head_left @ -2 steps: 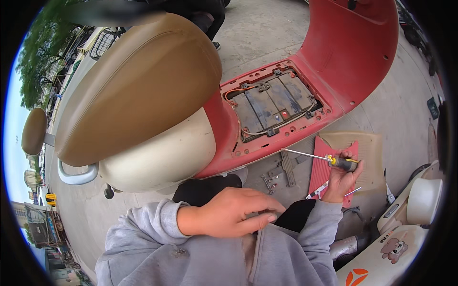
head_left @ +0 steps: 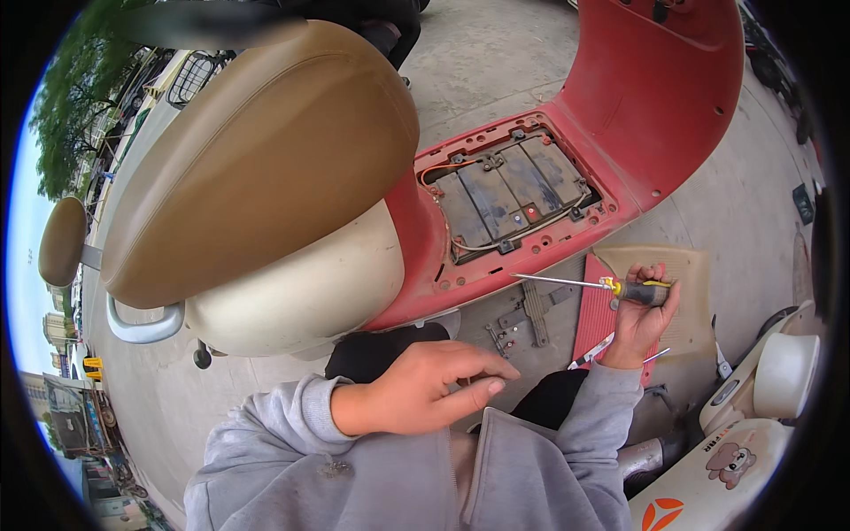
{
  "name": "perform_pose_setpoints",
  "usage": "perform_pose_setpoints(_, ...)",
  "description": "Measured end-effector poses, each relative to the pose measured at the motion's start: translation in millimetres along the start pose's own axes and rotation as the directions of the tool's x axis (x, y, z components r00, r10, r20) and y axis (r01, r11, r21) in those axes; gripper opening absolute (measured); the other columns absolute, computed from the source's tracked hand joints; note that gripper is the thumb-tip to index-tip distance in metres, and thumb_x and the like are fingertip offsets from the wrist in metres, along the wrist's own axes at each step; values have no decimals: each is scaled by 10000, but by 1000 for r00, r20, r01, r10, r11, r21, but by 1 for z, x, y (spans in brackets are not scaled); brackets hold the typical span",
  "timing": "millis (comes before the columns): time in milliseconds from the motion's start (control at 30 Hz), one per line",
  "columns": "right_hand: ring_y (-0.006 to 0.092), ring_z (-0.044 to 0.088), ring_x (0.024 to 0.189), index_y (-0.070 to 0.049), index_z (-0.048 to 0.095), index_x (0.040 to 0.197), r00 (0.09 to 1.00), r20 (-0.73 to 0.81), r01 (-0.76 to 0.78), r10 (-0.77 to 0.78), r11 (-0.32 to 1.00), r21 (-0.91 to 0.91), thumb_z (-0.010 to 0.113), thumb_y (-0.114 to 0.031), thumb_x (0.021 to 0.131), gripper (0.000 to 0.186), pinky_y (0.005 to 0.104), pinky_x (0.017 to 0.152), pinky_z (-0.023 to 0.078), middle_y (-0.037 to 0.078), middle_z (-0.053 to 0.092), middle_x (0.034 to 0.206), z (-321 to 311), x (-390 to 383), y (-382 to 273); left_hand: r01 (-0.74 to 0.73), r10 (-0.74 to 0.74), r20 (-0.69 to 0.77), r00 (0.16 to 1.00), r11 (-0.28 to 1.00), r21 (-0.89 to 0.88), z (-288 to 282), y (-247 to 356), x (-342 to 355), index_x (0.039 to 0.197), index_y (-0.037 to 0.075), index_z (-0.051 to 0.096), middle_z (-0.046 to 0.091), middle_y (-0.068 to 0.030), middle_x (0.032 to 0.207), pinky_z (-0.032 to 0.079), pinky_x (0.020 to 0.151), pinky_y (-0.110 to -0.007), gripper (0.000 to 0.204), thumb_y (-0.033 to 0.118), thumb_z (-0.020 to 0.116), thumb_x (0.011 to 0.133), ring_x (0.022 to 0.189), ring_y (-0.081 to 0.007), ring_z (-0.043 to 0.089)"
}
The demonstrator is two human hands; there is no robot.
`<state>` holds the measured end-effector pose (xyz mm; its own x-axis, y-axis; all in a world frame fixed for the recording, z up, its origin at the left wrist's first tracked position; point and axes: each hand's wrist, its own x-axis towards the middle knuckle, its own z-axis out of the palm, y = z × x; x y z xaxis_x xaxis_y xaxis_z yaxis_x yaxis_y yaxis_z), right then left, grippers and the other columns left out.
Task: The person opens the seat compartment of a red scooter and uses a wrench and screwdriver to loosen and remove bolts securing the battery. They adjust the battery connections and re-tighten the bolts, then close the seat and walk away.
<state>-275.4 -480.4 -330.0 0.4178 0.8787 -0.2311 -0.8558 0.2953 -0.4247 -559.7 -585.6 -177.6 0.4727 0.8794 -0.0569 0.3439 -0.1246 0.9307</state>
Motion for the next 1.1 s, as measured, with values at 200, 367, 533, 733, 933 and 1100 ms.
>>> perform_pose_setpoints(200, 131, 458, 614, -68, 481, 866, 818, 574, 150, 23, 956, -251, 506, -289, 994, 257, 278, 562, 424, 39, 463, 697, 139, -12, 78, -95, -27, -292, 956, 914, -394, -12, -32, -19, 1053, -46, 628, 661, -113, 923, 477, 642, -251, 182, 66, 512, 969, 725, -128, 618)
perform_pose_setpoints(367, 121, 444, 540, -36, 472, 824, 700, 694, 204, 168, 884, -420, 483, -246, 1005, 277, 267, 483, 408, 57, 471, 646, 152, -38, 149, -260, -15, -433, 901, 782, -567, -33, -43, -39, 1061, -58, 621, 659, -130, 974, 486, 648, -245, 169, 9, 522, 943, 759, -127, 633)
perform_pose_setpoints(533, 120, 478, 537, -19, 488, 827, 565, 813, 380, 141, 831, -407, 516, -149, 946, 178, 263, 476, 416, 59, 500, 655, 134, -51, 161, -377, 7, -536, 844, 719, -584, -39, -51, -44, 1068, -64, 624, 647, -120, 918, 476, 633, -238, 204, -29, 488, 920, 738, -113, 622)
perform_pose_setpoints(733, 150, 478, 525, -25, 475, 794, 508, 862, 590, 3, 727, -350, 474, -122, 926, 164, 281, 483, 410, 81, 503, 648, 144, -35, 166, -384, 36, -530, 847, 731, -565, -42, -54, -40, 1057, -75, 628, 641, -121, 854, 461, 607, -229, 197, -12, 500, 920, 687, -108, 597)
perform_pose_setpoints(933, 136, 454, 530, -29, 442, 789, 673, 718, 191, 180, 895, -403, 466, -208, 980, 263, 276, 471, 422, 78, 445, 631, 139, -36, 149, -412, 16, -560, 829, 695, -590, -39, -56, -36, 1054, -78, 626, 642, -131, 851, 464, 604, -237, 197, -13, 496, 922, 693, -120, 600)
perform_pose_setpoints(1100, 129, 461, 526, -21, 465, 811, 635, 764, 294, 113, 879, -375, 465, -208, 983, 254, 272, 458, 416, 76, 473, 648, 130, -35, 162, -399, 35, -522, 852, 689, -605, -39, -56, -37, 1052, -83, 623, 643, -137, 856, 468, 614, -248, 196, -15, 493, 922, 700, -126, 598)
